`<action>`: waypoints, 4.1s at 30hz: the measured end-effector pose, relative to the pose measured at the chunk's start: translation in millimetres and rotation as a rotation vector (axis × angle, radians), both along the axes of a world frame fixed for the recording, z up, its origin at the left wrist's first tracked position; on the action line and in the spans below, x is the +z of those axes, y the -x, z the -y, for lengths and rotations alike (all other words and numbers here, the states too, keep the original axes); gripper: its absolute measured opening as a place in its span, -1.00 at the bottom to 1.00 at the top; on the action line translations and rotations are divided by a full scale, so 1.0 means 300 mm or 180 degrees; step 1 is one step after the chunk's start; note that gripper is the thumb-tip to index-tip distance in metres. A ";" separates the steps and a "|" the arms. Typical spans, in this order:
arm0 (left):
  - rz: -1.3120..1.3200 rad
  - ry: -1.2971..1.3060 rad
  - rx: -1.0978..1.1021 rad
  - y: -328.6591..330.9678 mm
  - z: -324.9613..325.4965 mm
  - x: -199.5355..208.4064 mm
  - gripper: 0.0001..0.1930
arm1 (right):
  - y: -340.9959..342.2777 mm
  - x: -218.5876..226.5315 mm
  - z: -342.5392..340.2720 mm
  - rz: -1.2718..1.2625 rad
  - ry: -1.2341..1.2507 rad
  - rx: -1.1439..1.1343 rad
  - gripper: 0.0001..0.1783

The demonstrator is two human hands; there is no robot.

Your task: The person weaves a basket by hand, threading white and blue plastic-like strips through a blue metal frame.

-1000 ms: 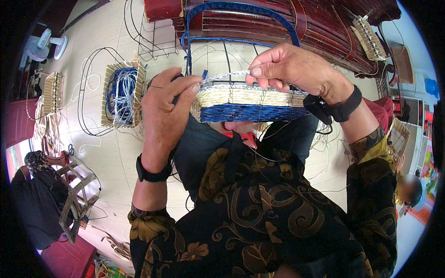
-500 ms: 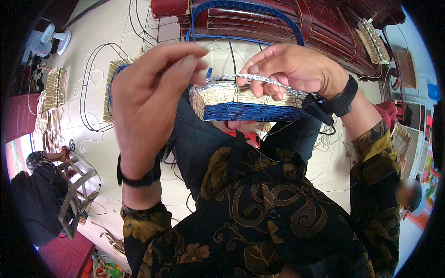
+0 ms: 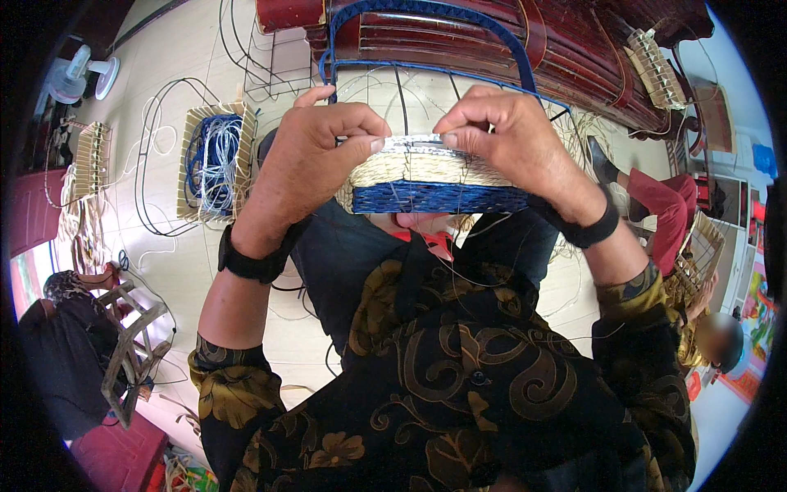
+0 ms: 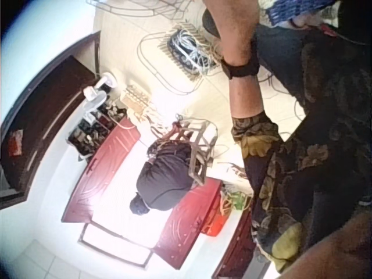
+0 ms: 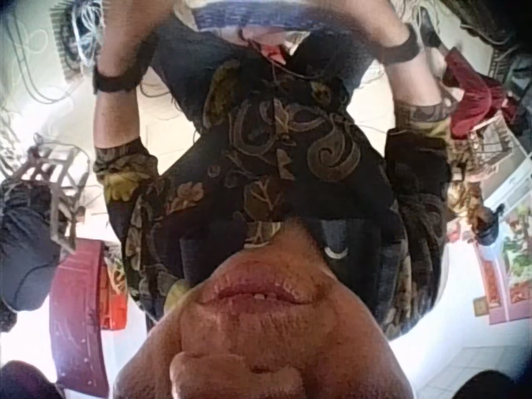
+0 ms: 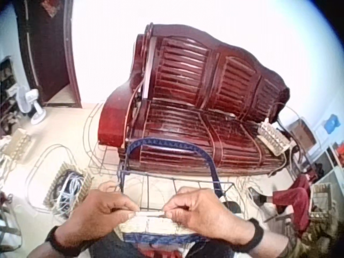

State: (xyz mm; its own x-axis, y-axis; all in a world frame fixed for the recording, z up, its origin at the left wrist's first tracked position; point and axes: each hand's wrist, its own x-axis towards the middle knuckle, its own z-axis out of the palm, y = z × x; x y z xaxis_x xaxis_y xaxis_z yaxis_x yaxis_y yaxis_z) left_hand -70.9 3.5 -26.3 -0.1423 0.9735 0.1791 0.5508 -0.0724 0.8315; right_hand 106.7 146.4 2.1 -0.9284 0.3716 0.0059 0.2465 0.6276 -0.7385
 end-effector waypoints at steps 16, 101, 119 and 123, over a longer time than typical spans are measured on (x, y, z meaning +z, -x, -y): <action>0.1382 0.0952 -0.0384 0.059 0.011 0.029 -0.84 | -0.023 0.000 0.065 -0.0068 0.0246 -0.0463 -0.92; 0.0385 0.1139 0.0072 0.002 -0.047 0.041 -0.89 | 0.029 -0.062 0.092 -0.0288 -0.0893 -0.0143 -0.89; -0.1344 -0.0147 0.0015 -0.048 0.031 0.018 -0.70 | 0.024 -0.086 0.079 -0.0365 -0.0039 -0.0359 -0.87; -0.2113 -0.0430 0.0241 -0.092 0.034 -0.018 -0.68 | 0.030 -0.097 0.086 -0.0438 -0.0158 -0.0376 -0.87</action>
State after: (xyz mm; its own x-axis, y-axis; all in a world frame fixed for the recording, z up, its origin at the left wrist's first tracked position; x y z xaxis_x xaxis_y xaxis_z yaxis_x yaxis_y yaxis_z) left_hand -43.3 -6.8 -31.7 -0.0271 0.9282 0.3712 0.9487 -0.0931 0.3020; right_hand 97.8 120.6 -27.0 -0.8674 0.4741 0.1510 0.2193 0.6368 -0.7392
